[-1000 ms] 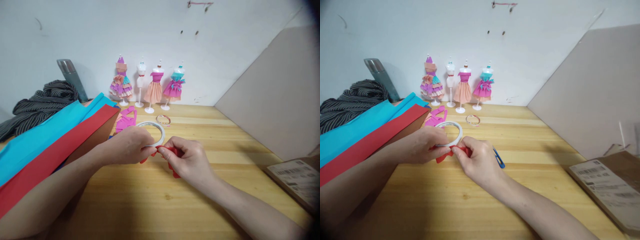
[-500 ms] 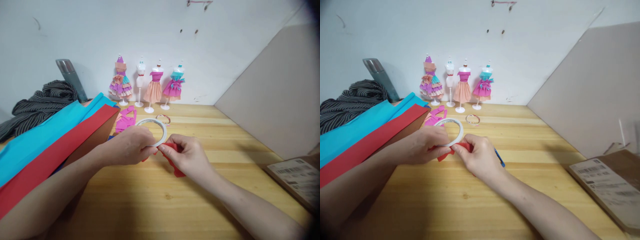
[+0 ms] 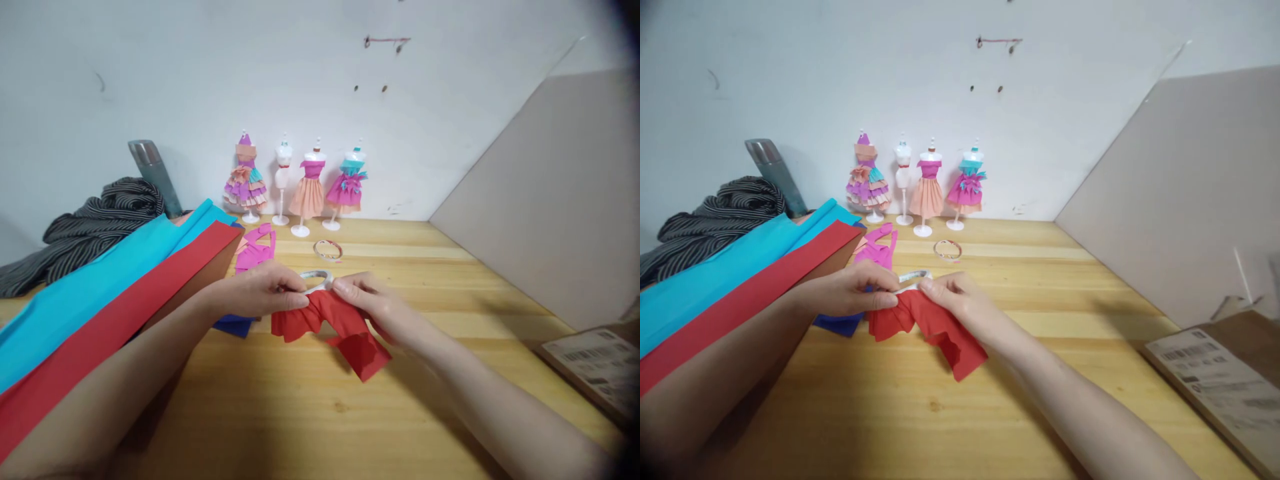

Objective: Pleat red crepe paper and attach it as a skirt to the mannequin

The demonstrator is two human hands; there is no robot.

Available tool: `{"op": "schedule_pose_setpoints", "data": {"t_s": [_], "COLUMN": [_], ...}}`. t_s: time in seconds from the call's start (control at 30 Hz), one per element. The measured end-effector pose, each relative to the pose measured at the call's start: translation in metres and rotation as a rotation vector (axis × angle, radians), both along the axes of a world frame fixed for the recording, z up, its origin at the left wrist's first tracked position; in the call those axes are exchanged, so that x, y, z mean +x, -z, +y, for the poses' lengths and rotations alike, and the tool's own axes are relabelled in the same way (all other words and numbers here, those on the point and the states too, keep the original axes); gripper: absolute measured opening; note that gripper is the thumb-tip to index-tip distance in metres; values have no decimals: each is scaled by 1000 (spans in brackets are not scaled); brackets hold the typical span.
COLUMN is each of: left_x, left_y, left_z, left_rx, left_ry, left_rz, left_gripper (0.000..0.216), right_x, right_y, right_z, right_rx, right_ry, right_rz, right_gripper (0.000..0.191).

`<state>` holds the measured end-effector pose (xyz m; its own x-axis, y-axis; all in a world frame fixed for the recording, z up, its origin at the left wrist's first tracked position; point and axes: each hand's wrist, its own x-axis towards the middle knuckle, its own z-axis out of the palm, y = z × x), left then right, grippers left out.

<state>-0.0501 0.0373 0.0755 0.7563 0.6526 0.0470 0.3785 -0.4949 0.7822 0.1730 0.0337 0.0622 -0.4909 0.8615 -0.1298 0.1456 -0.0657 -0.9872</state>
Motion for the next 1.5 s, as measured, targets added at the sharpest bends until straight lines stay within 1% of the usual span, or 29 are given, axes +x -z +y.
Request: {"op": "schedule_pose_setpoints", "data": {"t_s": [0.13, 0.23, 0.33, 0.4, 0.53, 0.67, 0.77, 0.87, 1.0, 1.1, 1.17, 1.27, 1.4, 1.5], "left_x": [-3, -4, -5, -6, -5, -2, 3, 8, 9, 7, 7, 12, 20, 22], "left_y": [9, 15, 18, 19, 27, 32, 30, 27, 28, 31, 32, 29, 22, 17], "left_z": [5, 9, 10, 9, 9, 11, 9, 6, 5, 5, 5, 2, -6, -10], "left_rx": [-277, -401, -446, -461, -482, -487, -415, -368, -326, -301, -299, -286, -179, -106], "left_ry": [15, 25, 32, 31, 26, -30, -24, -17, 16, 26, -3, -98, -224, -277], "left_rz": [-52, -115, -142, -142, -109, -134, -72, -19, -73, -158, -199, -204, -175, -112], "left_gripper": [38, 44, 51, 52, 45, 36, 30, 28, 31, 37, 41, 41, 41, 34], "right_x": [-7, -13, -15, -15, -14, -17, -19, -19, -17, -16, -16, -17, -17, -17], "right_y": [12, 19, 20, 20, 22, 29, 33, 34, 36, 36, 35, 34, 32, 31], "right_z": [0, -1, -2, -3, -4, -5, -8, -10, -7, -4, -4, -4, -2, -1], "right_rx": [-292, -427, -527, -561, -605, -689, -698, -674, -665, -671, -670, -661, -582, -550], "right_ry": [38, 61, 50, 25, 8, 57, 99, 85, 61, 83, 124, 164, 196, 178], "right_rz": [214, 295, 345, 368, 400, 452, 498, 510, 507, 523, 538, 542, 482, 453], "right_gripper": [48, 44, 42, 43, 42, 41, 42, 48, 49, 47, 46, 44, 35, 35]}}
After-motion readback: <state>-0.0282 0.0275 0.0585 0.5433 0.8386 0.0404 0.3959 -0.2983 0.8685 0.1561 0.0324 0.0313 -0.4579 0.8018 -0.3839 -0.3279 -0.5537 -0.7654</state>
